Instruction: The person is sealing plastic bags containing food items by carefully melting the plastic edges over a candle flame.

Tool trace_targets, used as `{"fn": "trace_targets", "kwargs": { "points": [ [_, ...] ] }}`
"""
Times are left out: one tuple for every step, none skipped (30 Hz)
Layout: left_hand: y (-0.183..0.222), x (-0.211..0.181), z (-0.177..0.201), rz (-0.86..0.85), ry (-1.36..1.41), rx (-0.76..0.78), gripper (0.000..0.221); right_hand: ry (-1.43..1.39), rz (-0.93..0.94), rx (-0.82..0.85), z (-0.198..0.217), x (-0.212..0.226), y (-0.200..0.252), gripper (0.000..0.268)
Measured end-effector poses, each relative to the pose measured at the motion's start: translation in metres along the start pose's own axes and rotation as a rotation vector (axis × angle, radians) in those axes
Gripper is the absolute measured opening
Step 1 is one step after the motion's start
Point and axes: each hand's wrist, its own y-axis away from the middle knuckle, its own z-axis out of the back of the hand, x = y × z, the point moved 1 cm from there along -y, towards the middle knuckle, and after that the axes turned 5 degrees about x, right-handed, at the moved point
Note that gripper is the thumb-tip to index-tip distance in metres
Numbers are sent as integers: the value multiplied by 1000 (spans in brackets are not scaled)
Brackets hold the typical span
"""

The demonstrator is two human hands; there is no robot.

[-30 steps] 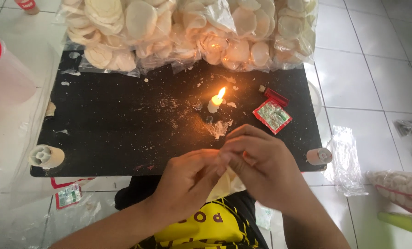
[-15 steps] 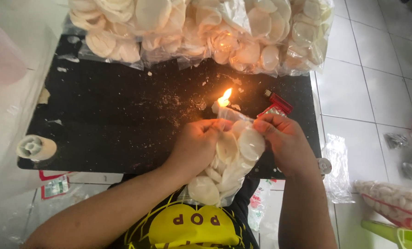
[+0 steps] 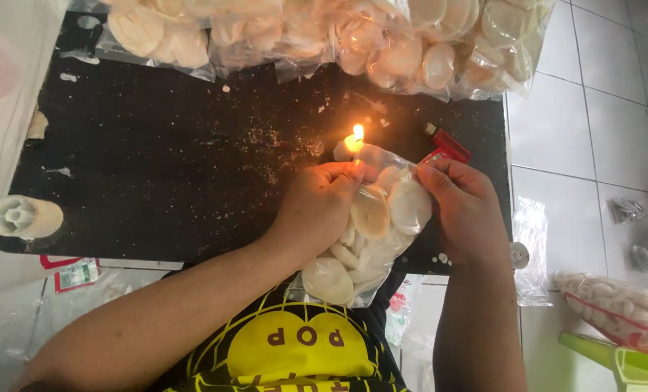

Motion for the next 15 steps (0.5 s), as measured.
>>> {"fn": "trace_targets", "kwargs": {
  "points": [
    [2, -2, 0, 2, 0, 0, 31, 0, -2, 0, 1, -2, -1, 20],
    [5, -5, 0, 7, 11, -10, 31, 6, 8, 3, 2, -3, -2, 21],
    [7, -8, 0, 11, 20, -19, 31, 11, 18, 4, 3, -5, -3, 23],
    [6, -9, 1, 12, 19, -17, 31, 10, 17, 2, 2, -3, -1, 23],
    [5, -9, 2, 3, -7, -11, 32, -34, 11, -1, 0, -1, 0, 23],
    [4, -10, 3, -7, -33, -6, 34, -77, 4, -4, -1, 1, 1, 24],
    [4, -12, 4, -7, -33, -6, 34, -77, 5, -4, -2, 1, 1, 24],
    [5, -13, 4, -9, -32, 1, 34, -86, 14, 0, -2, 2, 1, 23],
    [5, -14, 4, -10, -32, 9, 34, -94, 22, 3, -2, 3, 2, 23],
    [5, -15, 4, -9, -32, 9, 34, -95, 21, 4, -3, 4, 2, 23],
    [5, -17, 4, -17, -38, 8, 35, -76, 29, 9, -4, 6, 2, 24],
    [6, -18, 4, -25, -44, 7, 35, -57, 38, 15, -4, 7, 1, 24],
    [5, -17, 4, -26, -45, 7, 35, -58, 39, 15, -2, 3, -1, 24],
    [4, -17, 5, -34, -57, -5, 34, -77, 33, 19, -1, -1, -2, 25],
    [3, -17, 6, -41, -69, -18, 33, -97, 25, 25, 1, -5, -4, 26]
  ]
}}
